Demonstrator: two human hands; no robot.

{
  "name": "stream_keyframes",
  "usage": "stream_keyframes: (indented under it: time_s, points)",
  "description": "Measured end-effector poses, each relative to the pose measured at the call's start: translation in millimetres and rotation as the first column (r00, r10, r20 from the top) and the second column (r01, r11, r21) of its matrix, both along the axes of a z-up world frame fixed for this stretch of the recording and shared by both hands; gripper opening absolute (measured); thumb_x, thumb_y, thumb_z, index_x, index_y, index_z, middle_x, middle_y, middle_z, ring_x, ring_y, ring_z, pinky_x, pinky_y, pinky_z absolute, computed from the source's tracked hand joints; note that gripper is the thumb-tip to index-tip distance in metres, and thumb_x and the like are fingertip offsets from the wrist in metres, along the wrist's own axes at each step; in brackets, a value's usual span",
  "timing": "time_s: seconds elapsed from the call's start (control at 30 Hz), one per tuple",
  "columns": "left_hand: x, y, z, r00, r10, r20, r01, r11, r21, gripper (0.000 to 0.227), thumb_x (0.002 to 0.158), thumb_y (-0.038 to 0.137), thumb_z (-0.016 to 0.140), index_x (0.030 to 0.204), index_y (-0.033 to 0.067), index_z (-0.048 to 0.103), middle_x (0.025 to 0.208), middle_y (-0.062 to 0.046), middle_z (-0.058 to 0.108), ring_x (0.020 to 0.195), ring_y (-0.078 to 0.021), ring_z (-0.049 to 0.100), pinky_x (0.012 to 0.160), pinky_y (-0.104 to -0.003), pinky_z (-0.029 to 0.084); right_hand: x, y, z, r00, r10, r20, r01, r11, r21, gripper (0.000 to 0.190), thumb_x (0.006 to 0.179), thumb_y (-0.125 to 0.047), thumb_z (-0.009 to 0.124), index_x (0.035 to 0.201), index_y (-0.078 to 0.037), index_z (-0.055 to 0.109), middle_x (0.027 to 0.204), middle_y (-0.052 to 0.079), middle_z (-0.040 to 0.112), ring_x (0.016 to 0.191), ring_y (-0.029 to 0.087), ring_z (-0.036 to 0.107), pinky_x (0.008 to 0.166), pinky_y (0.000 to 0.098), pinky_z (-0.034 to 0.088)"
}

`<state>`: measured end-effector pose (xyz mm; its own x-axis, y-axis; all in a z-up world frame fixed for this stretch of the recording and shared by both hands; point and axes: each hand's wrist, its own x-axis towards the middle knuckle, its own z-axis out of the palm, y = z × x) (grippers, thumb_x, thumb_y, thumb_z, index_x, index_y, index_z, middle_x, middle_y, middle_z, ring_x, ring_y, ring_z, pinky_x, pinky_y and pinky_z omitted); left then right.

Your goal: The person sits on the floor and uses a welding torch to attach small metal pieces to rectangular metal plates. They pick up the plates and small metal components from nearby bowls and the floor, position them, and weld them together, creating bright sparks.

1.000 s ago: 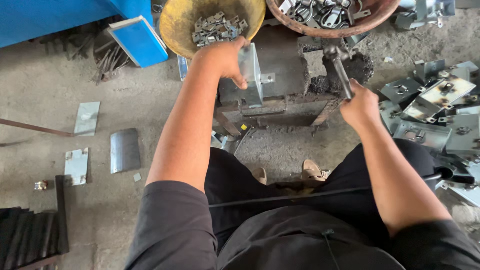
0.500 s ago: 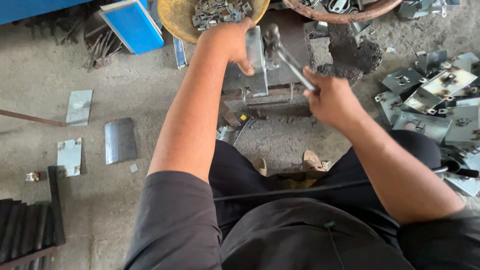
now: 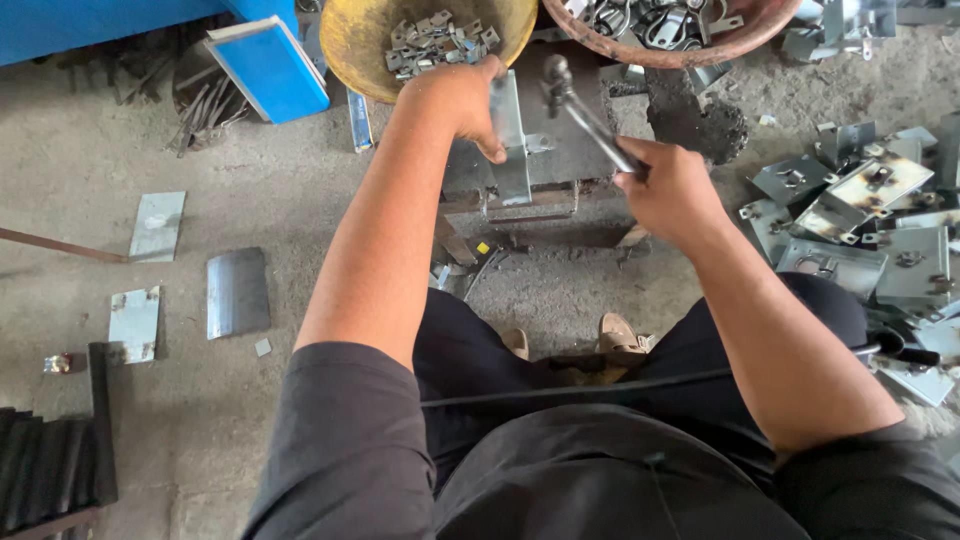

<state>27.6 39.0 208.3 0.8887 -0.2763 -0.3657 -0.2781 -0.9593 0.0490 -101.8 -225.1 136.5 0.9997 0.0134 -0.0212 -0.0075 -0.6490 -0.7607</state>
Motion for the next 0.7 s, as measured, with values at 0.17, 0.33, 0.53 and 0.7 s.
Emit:
stream_keyframes:
  time_s: [0.17,0.33,0.53,0.7]
  points:
    - [-10.7,-8.5,8.9,0.987,-0.113,0.111,0.115,0.993,-0.014,0.137,0.050,0.039,0.103,0.160,0.0239,0.022,0.163,-0.009,0.029,0.145,-0.0431,0.027,0.108,-0.056,0.036,-6.8,-34.8,-35.5,0.979,-0.115,0.166,0.141,0.978,-0.156,0.049,0.089,-0.014,0.071,0.136,-0.027,0.069,0.104,0.015,0.074,0.088,0.036,0.071,0.077,0.0467,0.055]
    - [-16.2,-13.4,-8.0,0.963,-0.190,0.193,0.211,0.973,-0.094,0.096,0.052,0.037,0.090,0.142,0.0306,0.056,0.140,-0.012,0.053,0.131,-0.0356,0.055,0.101,-0.050,0.050,-2.1,-64.1,-98.2,0.949,-0.252,0.187,0.304,0.889,-0.342,0.051,0.086,-0.010,0.067,0.133,-0.028,0.071,0.114,0.014,0.069,0.103,0.039,0.066,0.084,0.0498,0.053]
    - [-15.0,11.8,-61.3,0.914,0.242,0.325,0.054,0.721,-0.691,0.063,0.073,0.048,0.082,0.128,0.0192,0.070,0.127,-0.017,0.060,0.121,-0.0330,0.061,0.099,-0.043,0.051,26.4,-94.6,-174.3,0.915,-0.258,0.310,0.340,0.907,-0.247,0.047,0.088,-0.008,0.066,0.133,-0.023,0.071,0.116,0.018,0.068,0.108,0.041,0.063,0.090,0.0498,0.051]
    - [-58.0,4.2,-106.5,0.732,0.077,-0.677,-0.486,-0.638,-0.597,0.067,0.094,0.060,0.045,0.135,0.0077,0.056,0.125,-0.020,0.063,0.100,-0.0330,0.063,0.079,-0.050,0.047,43.9,-118.7,-215.7,0.912,-0.234,0.336,0.311,0.930,-0.196,0.050,0.088,-0.004,0.068,0.136,-0.017,0.071,0.111,0.022,0.069,0.109,0.044,0.062,0.096,0.0499,0.050]
